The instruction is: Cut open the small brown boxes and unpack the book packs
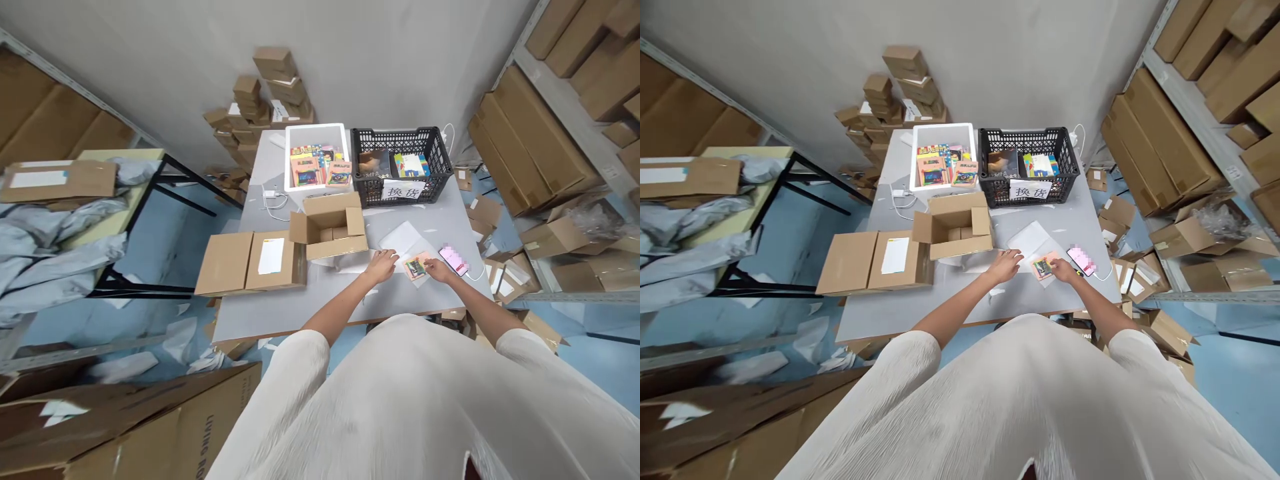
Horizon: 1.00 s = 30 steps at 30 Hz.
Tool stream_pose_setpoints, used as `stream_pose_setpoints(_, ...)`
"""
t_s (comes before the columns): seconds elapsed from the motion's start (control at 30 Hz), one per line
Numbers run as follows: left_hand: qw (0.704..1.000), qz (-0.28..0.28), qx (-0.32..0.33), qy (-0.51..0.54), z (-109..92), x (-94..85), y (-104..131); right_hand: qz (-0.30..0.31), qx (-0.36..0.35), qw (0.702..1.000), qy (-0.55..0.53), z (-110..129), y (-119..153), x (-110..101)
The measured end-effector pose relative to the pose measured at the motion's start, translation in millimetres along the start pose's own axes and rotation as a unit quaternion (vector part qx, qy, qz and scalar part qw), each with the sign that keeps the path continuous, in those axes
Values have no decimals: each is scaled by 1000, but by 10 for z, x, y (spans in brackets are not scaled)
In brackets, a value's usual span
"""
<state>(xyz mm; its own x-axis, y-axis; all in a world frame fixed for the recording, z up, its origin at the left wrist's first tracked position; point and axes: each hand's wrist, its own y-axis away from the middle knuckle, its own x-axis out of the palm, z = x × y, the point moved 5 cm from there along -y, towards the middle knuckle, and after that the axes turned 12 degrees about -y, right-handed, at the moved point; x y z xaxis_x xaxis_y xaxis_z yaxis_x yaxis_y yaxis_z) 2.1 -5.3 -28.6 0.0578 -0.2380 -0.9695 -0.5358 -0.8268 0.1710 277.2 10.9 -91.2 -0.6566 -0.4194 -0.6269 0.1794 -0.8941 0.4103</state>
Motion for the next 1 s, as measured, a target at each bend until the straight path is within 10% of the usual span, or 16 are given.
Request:
stream_pose_setpoints(0.57,979,121,-151,57,-57,750,-904,-19,12,993,119,-336,-415,79)
stream_pose_setpoints(1.0,980,112,-165,10,-32,1032,-1030,-43,-2,997,66,-426,-539,264)
